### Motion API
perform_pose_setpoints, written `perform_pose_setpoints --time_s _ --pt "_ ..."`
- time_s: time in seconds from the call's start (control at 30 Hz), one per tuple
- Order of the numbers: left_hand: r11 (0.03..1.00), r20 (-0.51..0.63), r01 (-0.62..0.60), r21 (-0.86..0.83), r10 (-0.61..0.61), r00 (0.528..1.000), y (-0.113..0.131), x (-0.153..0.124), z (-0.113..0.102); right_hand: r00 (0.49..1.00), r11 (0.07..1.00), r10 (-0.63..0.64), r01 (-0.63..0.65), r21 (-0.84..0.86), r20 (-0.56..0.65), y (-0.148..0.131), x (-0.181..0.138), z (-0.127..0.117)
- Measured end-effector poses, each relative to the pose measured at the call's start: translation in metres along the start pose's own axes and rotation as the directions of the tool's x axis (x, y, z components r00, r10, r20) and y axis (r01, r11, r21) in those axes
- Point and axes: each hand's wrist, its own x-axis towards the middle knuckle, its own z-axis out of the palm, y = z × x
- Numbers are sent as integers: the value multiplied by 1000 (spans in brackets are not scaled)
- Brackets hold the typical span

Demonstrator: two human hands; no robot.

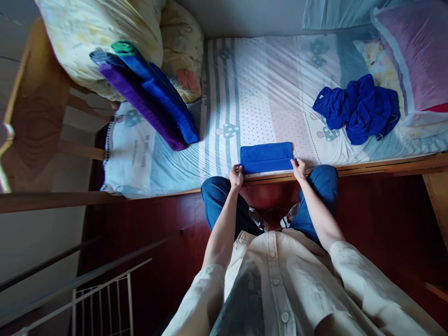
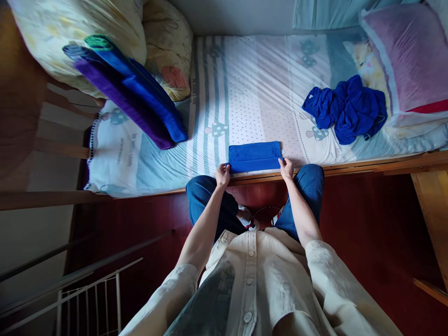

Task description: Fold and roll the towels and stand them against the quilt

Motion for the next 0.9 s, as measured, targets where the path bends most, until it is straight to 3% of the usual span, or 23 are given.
perform_pose_setpoints --time_s 0.47,0.9 --pt "992 -10 72 101 -72 997 2 -6 -1 1000 974 24 -22 -225 7 -9 -8 1" --pt "978 -20 112 176 -110 994 9 -8 1 984 932 170 -141 -335 58 -26 -10 -4"
